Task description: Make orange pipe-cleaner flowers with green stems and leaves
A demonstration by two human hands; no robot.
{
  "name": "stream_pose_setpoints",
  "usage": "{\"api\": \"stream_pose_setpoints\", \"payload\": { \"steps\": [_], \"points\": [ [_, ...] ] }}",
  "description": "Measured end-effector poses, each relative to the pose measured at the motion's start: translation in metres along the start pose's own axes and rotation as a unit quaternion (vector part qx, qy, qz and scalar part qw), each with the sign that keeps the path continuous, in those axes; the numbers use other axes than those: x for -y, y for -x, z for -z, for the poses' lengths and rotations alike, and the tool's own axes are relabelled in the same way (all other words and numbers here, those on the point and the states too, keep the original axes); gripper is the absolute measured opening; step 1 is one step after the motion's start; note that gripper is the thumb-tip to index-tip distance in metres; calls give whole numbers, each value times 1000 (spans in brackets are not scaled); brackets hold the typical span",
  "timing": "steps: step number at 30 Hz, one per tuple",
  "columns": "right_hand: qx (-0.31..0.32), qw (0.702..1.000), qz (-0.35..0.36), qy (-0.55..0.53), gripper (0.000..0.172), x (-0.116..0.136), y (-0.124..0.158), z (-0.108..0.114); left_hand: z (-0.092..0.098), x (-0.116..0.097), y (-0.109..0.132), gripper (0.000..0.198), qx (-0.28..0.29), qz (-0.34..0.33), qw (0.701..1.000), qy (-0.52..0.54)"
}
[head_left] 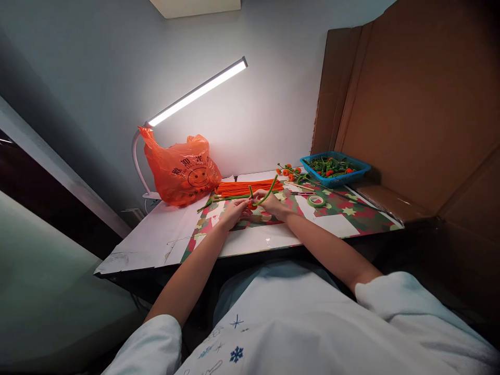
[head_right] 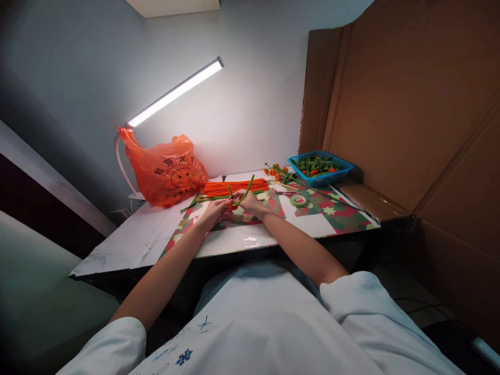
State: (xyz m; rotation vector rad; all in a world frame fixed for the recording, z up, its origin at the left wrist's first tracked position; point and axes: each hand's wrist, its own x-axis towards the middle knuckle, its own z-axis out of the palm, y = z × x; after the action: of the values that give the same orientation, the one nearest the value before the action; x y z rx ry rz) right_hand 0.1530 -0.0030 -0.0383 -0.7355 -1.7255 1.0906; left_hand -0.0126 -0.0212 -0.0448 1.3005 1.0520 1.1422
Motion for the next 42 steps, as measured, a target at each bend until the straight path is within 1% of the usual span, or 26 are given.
{"api": "stream_pose_setpoints", "payload": {
  "steps": [1, 3, 5, 7, 9, 12, 16, 18, 21, 25, 27, 30, 33, 36, 39, 42],
  "points": [
    [-11, 1000, -10, -18, 33, 0, 0, 1, -1, -1, 1, 30, -6, -16, 1000, -7],
    [-27, 998, -19, -47, 35, 0, -1, 2, -3, -3, 4, 31, -19, -79, 996, -43],
    [-37, 997, -17, -64, 37, 0, -2, 3, -6, -3, 6, 38, -36, -161, 982, -94],
    [-43, 996, -17, -76, 37, 1, -2, 2, -9, -3, 9, 40, -54, -221, 964, -136],
    [-50, 995, -18, -85, 37, 2, -1, 2, -10, -3, 10, 34, -71, -252, 951, -164],
    [-53, 994, -14, -94, 38, 3, 0, 1, -10, -4, 11, 18, -81, -278, 938, -191],
    [-51, 995, -9, -83, 38, 3, 0, 1, -9, -7, 12, 11, -83, -306, 923, -219],
    [-53, 996, -6, -74, 37, 3, 0, 1, -10, -7, 11, 11, -96, -307, 922, -214],
    [-65, 995, 11, -69, 35, 2, 0, 0, -11, -4, 8, 21, -112, -283, 938, -165],
    [-72, 994, 34, -75, 32, -3, -4, -4, -12, 1, 0, 40, -110, -209, 971, -47],
    [-69, 993, 49, -83, 32, -6, -5, -5, -12, 2, -2, 45, -110, -174, 979, 0],
    [-70, 992, 70, -73, 31, -9, -7, -5, -12, 1, -3, 47, -107, -146, 983, 36],
    [-87, 992, 93, -20, 31, -8, -7, -3, -13, 0, -3, 47, -97, -127, 986, 42],
    [-97, 982, 144, 70, 29, -5, -4, 0, -13, 0, -3, 49, -81, -120, 989, 22],
    [-84, 969, 182, 144, 28, -2, 0, 3, -14, -1, -2, 49, -62, -124, 990, -19],
    [-75, 961, 191, 186, 28, -2, 1, 3, -16, -3, 0, 47, -58, -122, 989, -57]
  ]
}}
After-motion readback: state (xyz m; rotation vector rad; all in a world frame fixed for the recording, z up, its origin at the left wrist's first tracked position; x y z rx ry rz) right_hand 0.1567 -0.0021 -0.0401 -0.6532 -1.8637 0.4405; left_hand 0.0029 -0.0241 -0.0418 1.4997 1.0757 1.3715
